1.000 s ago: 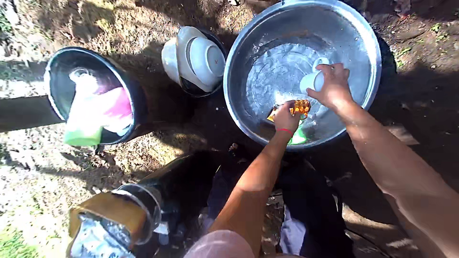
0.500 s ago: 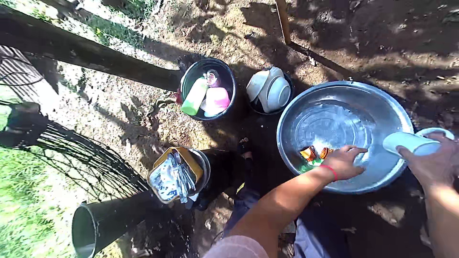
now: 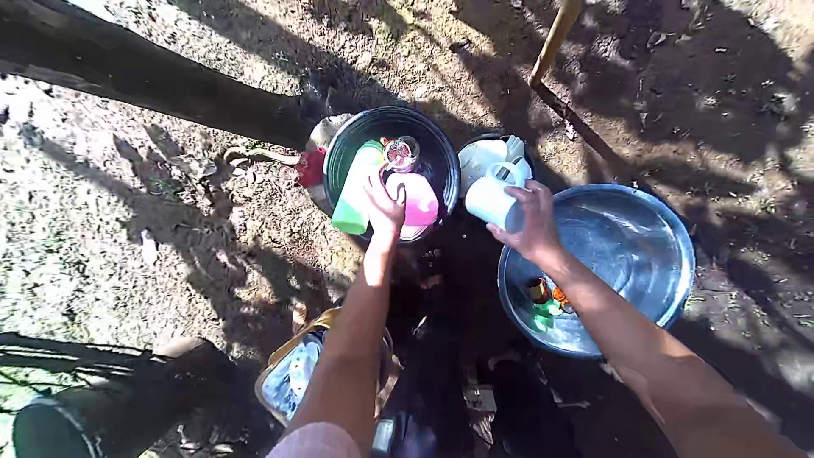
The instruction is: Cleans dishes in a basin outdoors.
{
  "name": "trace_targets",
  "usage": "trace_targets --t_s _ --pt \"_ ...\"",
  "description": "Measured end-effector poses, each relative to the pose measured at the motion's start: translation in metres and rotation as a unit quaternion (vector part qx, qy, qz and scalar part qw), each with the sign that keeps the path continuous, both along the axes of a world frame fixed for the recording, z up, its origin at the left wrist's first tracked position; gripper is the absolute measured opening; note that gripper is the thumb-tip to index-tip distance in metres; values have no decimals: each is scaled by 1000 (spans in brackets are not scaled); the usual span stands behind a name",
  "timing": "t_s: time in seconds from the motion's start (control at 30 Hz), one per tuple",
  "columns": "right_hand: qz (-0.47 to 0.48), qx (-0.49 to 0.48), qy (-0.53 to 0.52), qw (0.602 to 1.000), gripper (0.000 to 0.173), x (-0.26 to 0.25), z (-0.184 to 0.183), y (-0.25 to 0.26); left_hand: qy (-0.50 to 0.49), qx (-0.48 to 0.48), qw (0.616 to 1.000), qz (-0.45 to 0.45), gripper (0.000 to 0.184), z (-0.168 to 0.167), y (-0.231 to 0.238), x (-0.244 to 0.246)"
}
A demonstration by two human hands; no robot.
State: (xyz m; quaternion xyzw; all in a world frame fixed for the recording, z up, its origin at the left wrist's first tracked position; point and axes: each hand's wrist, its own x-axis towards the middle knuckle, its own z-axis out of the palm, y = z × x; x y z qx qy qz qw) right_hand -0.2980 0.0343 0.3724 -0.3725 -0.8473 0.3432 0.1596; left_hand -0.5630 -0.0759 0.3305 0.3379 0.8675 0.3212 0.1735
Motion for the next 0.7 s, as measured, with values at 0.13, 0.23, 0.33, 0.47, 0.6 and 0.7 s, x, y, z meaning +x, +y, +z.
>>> trace_targets --t_s 0.13,0.23,0.33,0.47,0.6,0.7 --pt "92 22 -8 995 67 -99 -35 15 29 -145 984 -103 81 -18 36 -48" --pt "99 -14 -109 989 53 -147 -44 24 19 -299 949 -97 94 -29 42 -61" --pt "89 -21 -186 978 41 -171 -50 24 1 -356 932 -75 89 -39 37 -69" --pt "62 -41 -226 971 43 -179 -59 20 -10 -349 935 -67 91 -42 32 -72" --pt "43 -49 -239 969 48 -185 -75 18 -20 -283 958 -31 55 -25 20 -51" --pt "56 -26 -234 970 47 -197 -85 26 -86 -251 961 -82 48 -17 -1 -21"
